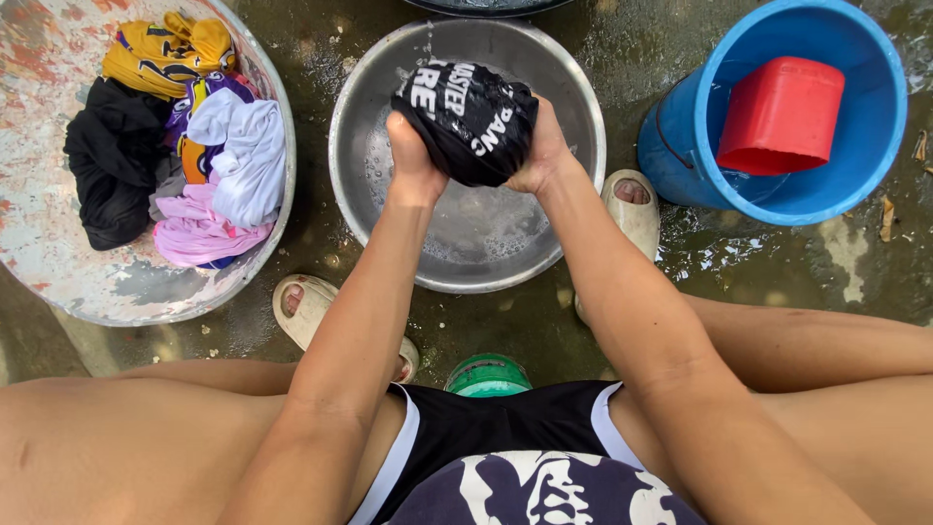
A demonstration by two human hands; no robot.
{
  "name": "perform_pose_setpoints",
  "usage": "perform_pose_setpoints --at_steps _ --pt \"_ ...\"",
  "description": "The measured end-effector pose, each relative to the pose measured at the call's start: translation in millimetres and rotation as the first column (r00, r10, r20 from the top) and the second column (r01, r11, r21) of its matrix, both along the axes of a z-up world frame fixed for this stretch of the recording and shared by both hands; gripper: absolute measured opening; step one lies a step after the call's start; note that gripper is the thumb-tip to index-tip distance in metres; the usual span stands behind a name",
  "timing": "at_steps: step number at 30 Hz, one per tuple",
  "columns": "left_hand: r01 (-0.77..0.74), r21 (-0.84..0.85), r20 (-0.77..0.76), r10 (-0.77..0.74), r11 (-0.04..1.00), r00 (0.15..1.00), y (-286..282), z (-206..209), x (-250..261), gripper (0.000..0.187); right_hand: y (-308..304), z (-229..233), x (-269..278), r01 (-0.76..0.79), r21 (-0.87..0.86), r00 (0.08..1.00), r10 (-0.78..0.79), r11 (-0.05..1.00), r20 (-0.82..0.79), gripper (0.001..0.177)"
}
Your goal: The person washes clothes by hand in a basin of soapy water, wrings them out, and places them into a separate basin.
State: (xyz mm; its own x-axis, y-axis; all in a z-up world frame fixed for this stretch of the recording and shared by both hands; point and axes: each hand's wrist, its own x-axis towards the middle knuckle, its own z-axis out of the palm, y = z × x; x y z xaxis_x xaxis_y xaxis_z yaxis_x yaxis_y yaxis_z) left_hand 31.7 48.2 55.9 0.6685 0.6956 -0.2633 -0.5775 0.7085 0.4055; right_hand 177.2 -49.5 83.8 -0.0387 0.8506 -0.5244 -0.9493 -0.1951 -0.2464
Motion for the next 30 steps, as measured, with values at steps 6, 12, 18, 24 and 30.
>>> perform_pose_setpoints --at_steps 6,12,18,24,30 --pt "-0.195 0.629 -0.234 0.422 0.753 0.876 14 50 -3 0.037 8 33 -36 0.110 -0.246 0.994 -0.107 0.963 0.025 0.083" --pt "0.125 0.992 -0.093 0.677 0.001 0.730 -3 114 -14 0.038 6 49 -55 0.041 -0.050 0.991 -0.048 0.998 -0.127 0.102" --pt "0.097 0.977 -0.194 0.618 0.187 0.761 -33 100 -7 0.030 10 22 -41 0.238 0.239 0.966 -0.204 0.942 -0.158 0.053" --pt "-0.389 0.448 -0.053 0.458 0.805 0.887 -21 54 4 0.017 19 38 -47 0.394 0.209 0.912 -0.409 0.895 0.036 0.024" --pt "-0.293 -0.269 -0.152 0.260 0.918 0.954 -25 39 7 0.063 8 77 -66 0.449 0.384 0.524 -0.586 0.807 0.617 0.031"
